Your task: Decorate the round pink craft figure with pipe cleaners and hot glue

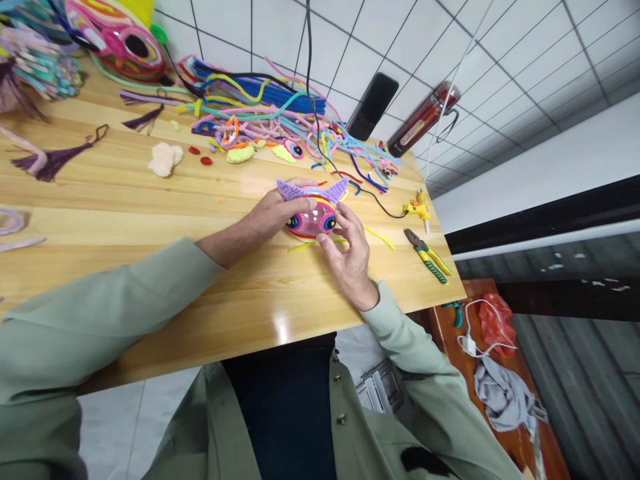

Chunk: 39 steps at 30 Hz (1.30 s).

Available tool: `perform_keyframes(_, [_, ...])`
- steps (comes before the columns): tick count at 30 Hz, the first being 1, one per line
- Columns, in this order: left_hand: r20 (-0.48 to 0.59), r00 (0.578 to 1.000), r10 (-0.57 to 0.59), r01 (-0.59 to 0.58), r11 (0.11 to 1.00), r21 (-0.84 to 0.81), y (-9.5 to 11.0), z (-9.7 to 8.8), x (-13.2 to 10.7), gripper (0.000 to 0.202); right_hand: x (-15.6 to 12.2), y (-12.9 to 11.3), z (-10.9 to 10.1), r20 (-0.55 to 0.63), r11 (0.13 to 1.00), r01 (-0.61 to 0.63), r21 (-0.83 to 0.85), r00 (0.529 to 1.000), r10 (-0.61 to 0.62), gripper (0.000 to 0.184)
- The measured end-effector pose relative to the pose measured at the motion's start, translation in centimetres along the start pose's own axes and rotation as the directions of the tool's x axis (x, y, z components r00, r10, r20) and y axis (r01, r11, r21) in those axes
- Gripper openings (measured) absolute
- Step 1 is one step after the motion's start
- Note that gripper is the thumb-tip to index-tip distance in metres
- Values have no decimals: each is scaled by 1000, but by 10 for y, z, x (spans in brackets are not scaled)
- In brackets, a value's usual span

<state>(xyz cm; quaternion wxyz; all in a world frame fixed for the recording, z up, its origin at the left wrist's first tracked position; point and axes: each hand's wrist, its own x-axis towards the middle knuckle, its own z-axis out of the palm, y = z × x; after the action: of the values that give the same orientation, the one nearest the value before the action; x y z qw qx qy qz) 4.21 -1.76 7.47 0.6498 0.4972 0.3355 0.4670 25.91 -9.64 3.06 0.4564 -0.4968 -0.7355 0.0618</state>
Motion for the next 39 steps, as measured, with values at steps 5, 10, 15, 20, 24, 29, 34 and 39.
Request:
perform_keyframes(5, [19,1000,-11,11,1000,-11,2,0,-2,55,-1,3,0,7,999,-37,-16,999,37,50])
perform_keyframes(10, [26,999,-44,45,998,-53,-3,0,0,72,2,6,0,-10,998,24,-64,1000,-24,55])
perform_keyframes(15, [7,999,-42,43,998,-42,-8,1,3,75,1,7,2,-11,995,38,-95,999,-40,54])
perform_keyframes(20, [-7,1000,11,-11,1000,-5,-11,1,4,74,0,8,4,-40,990,86,-109,995,-91,51])
perform_keyframes(24, [5,1000,-28,28,1000,-14,-12,2,5,77,0,9,3,-26,991,84,-106,996,-87,53])
perform_keyframes(29, [4,1000,5,-5,999,-41,-12,3,6,78,1,8,1,9,994,69,-88,998,-69,56])
perform_keyframes(34, [-26,1000,2,-3,999,-48,-14,4,5,69,1,7,2,-12,987,112,-118,993,-114,53])
perform_keyframes(39, [4,998,-70,70,987,-147,-11,6,6,77,2,7,-1,-3,993,73,-98,997,-74,53])
